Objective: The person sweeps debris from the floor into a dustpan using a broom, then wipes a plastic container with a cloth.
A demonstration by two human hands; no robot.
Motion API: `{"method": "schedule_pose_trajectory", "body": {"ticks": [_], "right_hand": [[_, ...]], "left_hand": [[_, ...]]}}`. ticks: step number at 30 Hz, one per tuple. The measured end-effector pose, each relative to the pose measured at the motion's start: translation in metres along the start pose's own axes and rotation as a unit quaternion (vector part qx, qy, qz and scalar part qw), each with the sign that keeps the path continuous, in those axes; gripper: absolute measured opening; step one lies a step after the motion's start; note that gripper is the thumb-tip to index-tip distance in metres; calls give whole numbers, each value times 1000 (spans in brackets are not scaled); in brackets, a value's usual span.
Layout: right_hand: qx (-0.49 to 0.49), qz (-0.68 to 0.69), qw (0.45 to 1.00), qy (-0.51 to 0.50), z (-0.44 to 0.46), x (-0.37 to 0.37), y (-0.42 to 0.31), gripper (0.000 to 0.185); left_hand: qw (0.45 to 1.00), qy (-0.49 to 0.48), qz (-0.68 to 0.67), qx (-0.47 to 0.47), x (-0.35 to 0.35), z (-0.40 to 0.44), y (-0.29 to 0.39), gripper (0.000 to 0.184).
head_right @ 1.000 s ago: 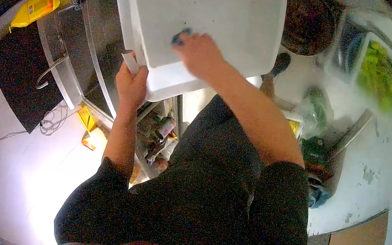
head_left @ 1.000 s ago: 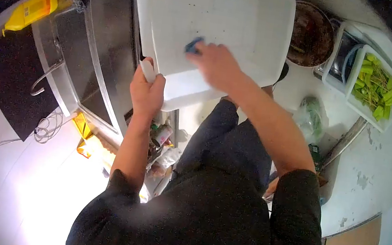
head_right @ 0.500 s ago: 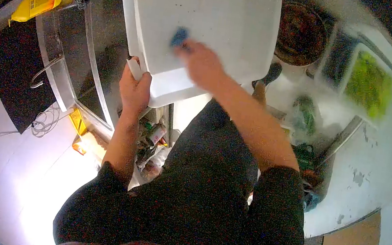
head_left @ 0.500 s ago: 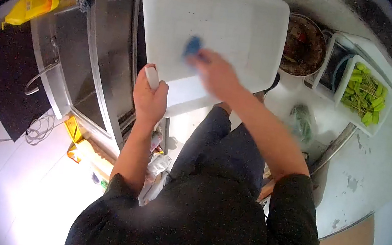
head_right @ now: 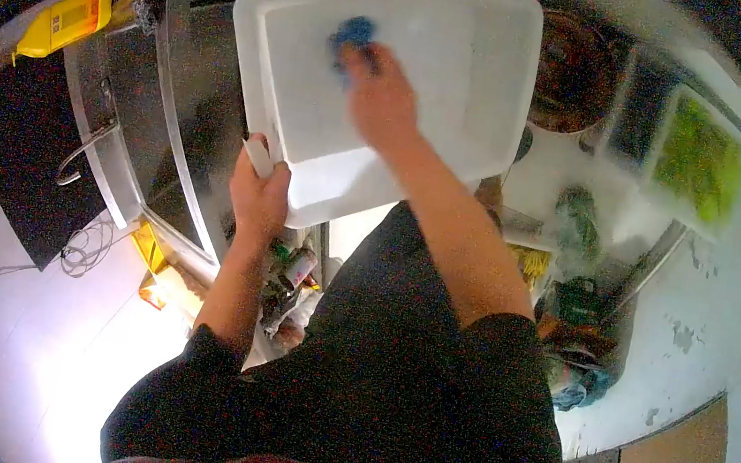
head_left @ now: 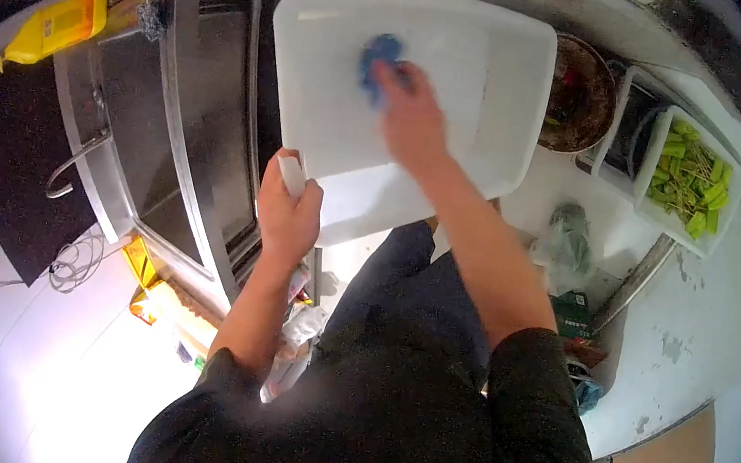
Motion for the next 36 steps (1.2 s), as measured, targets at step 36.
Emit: {"method": "schedule_pose_trajectory", "body": {"ticks": [36], "right_hand": [[-118,-319,890,-305,-11,50,63,31]], "left_hand": [[988,65,-41,-135,32,25,-4,20]]}}
Point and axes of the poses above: each hand's wrist, its own z-axis towards the middle knuckle, its own x-axis out of the back of the hand, y = z × x, the point moved 4 cm from there along z, towards the middle knuckle, and after that the axes turned 15 degrees about z, right-handed, at the moved point
